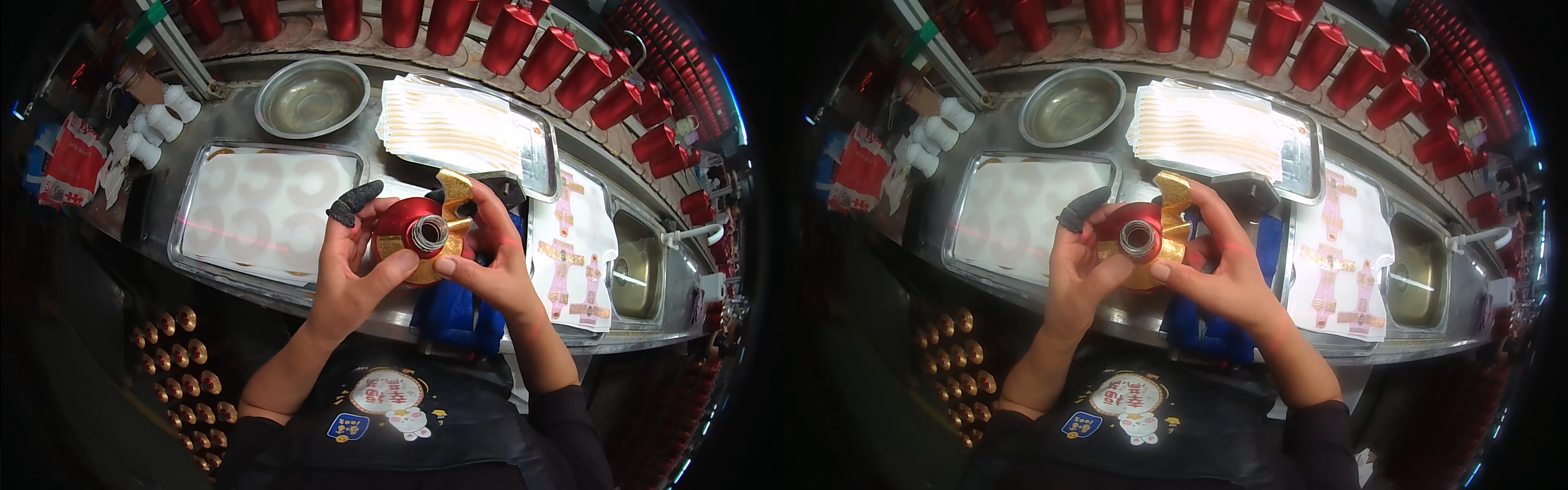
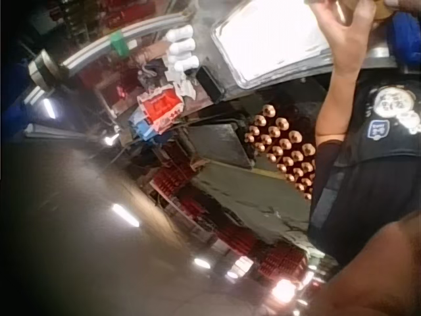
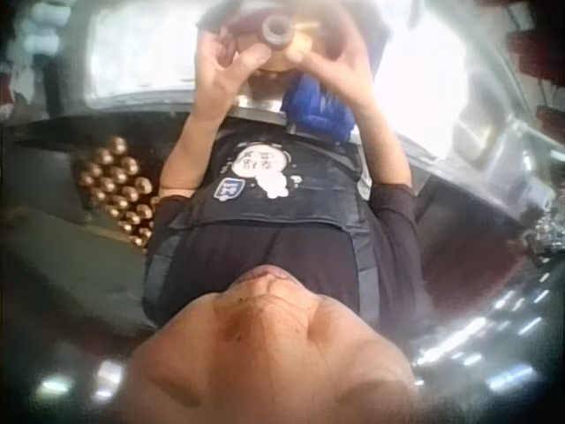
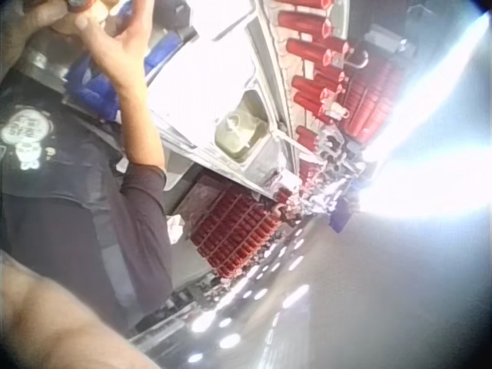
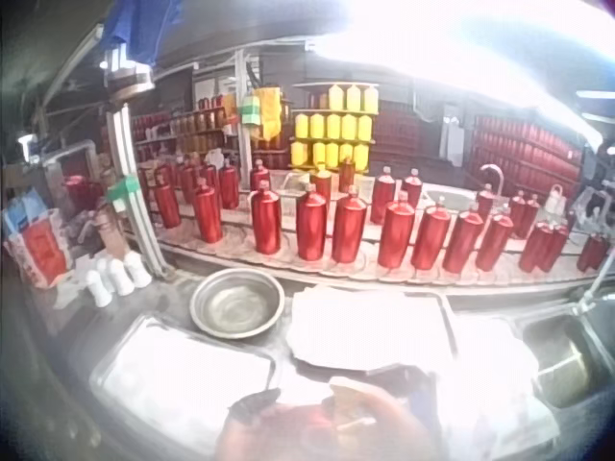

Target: The person repeatedly wipes red bottles with a blue cloth, applies gold neck rings and labels, and places the finished bottles on a tray. The process is repeated for multiple bottles in a consistent sequence.

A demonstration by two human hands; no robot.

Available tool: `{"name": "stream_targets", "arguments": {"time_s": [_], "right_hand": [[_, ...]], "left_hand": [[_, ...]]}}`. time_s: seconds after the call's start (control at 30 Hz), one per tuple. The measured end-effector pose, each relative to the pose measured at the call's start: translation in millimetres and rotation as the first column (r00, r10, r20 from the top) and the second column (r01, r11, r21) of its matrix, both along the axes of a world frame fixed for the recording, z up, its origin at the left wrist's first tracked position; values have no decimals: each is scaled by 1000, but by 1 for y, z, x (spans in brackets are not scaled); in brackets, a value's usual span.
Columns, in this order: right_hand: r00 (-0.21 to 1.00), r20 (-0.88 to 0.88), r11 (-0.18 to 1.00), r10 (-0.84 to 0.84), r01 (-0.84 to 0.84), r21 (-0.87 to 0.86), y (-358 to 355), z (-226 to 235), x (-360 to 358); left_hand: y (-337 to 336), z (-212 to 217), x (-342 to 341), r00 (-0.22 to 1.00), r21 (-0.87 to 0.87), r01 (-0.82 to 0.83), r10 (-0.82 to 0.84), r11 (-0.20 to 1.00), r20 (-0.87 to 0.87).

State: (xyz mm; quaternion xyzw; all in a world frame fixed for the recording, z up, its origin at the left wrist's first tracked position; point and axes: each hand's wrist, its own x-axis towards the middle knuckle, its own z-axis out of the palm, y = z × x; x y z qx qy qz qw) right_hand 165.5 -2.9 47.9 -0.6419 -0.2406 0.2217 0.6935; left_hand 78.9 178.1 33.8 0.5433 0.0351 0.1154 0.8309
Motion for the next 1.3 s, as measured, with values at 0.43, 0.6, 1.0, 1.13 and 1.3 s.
{"name": "stream_targets", "arguments": {"time_s": [0.43, 0.6, 1.0, 1.13, 1.3], "right_hand": [[999, -47, 1000, 11, -11, -5, -3, 3, -1], [999, -10, 999, 40, -40, 10, -4, -2, 1], [994, -106, 1000, 8, -4, 30, -2, -2, 2], [994, -105, 998, -5, 12, 62, 0, 0, 1], [993, -120, 999, -1, 6, 46, 0, 4, -1]], "left_hand": [[-5, 9, 0, 999, 93, -9, 13, 996, -45], [-4, 3, -2, 999, 72, -22, 25, 997, -38], [-2, -5, -3, 1000, 67, 9, -10, 998, 12], [-1, -6, -3, 1000, 94, 21, -22, 995, 14], [-3, -6, -3, 1000, 71, 10, -11, 997, 17]]}}
